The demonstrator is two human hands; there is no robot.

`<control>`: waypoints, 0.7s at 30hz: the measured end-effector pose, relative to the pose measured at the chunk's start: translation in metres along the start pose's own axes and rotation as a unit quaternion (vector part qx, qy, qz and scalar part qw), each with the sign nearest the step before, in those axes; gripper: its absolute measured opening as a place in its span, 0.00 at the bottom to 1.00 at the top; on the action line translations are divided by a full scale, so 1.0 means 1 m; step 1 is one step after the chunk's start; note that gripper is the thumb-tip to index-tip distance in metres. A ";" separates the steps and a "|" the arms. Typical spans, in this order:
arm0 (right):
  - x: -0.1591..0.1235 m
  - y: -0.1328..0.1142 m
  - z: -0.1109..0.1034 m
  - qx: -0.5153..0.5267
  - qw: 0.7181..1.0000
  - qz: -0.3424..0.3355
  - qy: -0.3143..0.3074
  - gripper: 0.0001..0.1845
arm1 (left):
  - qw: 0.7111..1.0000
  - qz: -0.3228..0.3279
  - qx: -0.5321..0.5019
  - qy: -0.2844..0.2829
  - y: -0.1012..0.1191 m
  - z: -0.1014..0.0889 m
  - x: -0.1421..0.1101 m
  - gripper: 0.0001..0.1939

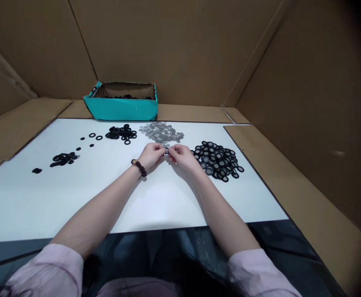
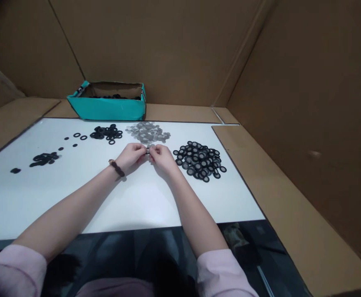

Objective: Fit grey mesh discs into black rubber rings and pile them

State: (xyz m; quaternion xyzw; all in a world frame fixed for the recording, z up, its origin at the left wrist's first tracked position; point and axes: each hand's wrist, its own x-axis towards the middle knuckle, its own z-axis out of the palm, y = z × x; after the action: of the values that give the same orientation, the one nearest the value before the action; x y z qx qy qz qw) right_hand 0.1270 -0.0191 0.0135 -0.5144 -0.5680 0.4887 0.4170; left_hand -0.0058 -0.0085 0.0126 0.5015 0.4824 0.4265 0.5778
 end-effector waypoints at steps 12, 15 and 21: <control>0.007 0.004 0.009 0.102 0.991 -0.071 0.050 0.10 | 0.999 0.038 0.011 0.007 -0.005 -0.004 0.007 0.07; 0.007 0.005 0.010 0.110 0.988 -0.078 0.070 0.10 | 0.996 0.055 0.058 0.038 0.000 -0.003 0.005 0.06; 0.001 0.002 0.016 0.136 0.982 -0.083 0.102 0.08 | 0.996 0.059 0.051 0.042 0.003 -0.002 0.004 0.06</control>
State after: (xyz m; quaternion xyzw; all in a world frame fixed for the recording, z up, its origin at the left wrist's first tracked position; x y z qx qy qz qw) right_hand 0.1118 -0.0200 0.0092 -0.4505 -0.4915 0.4705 0.5780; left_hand -0.0068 -0.0040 0.0145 0.5397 0.4969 0.4551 0.5048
